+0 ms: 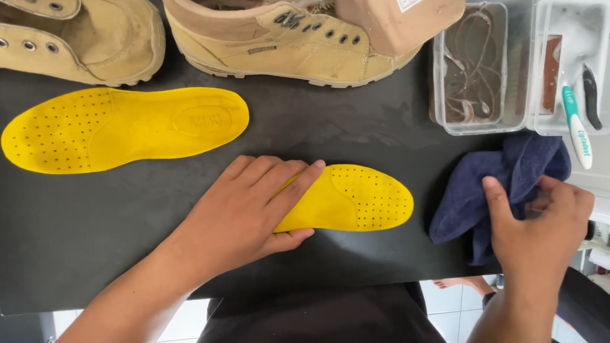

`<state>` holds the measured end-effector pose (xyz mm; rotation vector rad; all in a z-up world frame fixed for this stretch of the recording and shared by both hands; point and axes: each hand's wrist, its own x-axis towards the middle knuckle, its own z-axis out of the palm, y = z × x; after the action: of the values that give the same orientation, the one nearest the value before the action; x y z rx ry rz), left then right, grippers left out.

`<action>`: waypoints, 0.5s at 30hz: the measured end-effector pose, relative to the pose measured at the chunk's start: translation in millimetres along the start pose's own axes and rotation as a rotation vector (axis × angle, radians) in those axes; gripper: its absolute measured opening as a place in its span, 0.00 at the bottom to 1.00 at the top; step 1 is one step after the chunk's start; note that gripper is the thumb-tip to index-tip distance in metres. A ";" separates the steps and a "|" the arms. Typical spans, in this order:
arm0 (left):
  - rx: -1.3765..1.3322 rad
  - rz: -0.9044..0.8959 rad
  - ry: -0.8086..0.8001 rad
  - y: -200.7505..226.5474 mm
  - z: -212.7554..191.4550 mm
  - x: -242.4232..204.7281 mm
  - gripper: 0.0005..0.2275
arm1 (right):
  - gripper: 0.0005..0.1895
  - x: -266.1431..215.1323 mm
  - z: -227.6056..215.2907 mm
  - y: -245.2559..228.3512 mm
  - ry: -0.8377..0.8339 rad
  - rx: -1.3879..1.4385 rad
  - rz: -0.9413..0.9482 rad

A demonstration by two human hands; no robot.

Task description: Cleaning yellow shoe insoles using a toothbrush, soap, and a cloth at a workspace.

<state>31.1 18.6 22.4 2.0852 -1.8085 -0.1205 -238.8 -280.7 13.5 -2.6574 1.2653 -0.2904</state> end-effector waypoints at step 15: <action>-0.057 0.004 -0.059 -7.0 3.8 2.0 0.35 | 0.42 -7.6 -15.3 -16.1 -0.235 0.137 -0.311</action>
<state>36.9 16.4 16.8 2.0587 -1.8216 -0.2314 -235.4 -266.0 31.5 -2.6668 0.7359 -0.0970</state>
